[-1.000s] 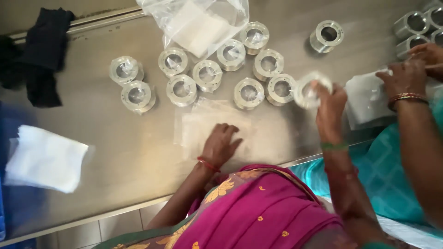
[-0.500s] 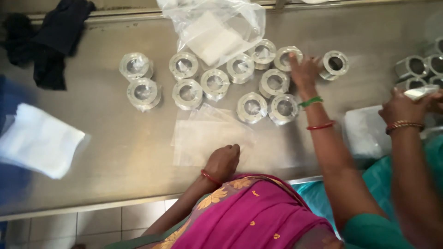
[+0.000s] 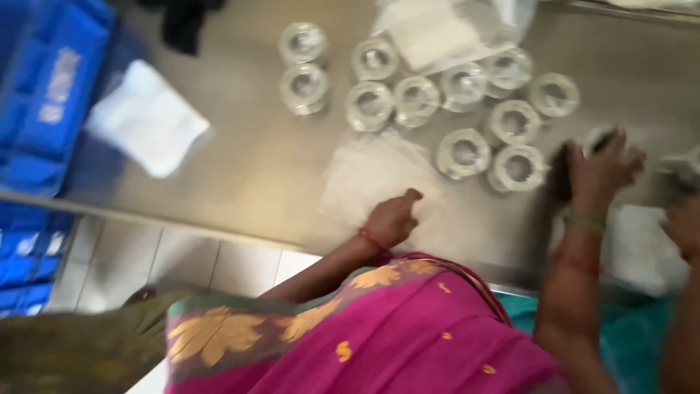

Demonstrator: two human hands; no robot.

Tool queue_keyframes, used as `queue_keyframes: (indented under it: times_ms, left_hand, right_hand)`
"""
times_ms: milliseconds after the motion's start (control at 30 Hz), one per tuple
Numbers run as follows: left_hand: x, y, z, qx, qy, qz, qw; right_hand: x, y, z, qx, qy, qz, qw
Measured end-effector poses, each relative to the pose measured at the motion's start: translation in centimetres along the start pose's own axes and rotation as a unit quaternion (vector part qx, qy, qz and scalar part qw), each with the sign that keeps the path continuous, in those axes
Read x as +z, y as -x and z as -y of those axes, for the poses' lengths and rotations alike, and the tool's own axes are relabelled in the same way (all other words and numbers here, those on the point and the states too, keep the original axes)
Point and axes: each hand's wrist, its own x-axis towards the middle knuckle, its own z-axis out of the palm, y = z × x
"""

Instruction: The person takes metal ring components from a metallic workbench and places them inside clear plastic bags by hand.

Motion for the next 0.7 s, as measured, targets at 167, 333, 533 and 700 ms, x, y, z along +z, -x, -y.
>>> queue_keyframes:
  times_ms: [167,333,533,700]
  left_hand:
    - [0.8,-0.4,3.2,0.007,-0.036,-0.048,0.998]
    - [-1.0,-0.7,1.9,-0.097,-0.002,0.079,0.992]
    - [-1.6,-0.4,1.1,-0.061,0.03,0.001,0.998]
    - [-2.1,-0.3,1.4,-0.105,0.086,0.076,0.988]
  right_hand:
    - [-2.4,12.1,2.7,-0.1,0.016,-0.059,0.993]
    - [-9.4,21.1,8.4,-0.112,0.001,-0.024,0.993]
    - [-14.2,24.9,16.0,0.117,-0.543,0.2,0.807]
    - [-14.9,25.1,22.1,0.069,-0.623,0.341,0.701]
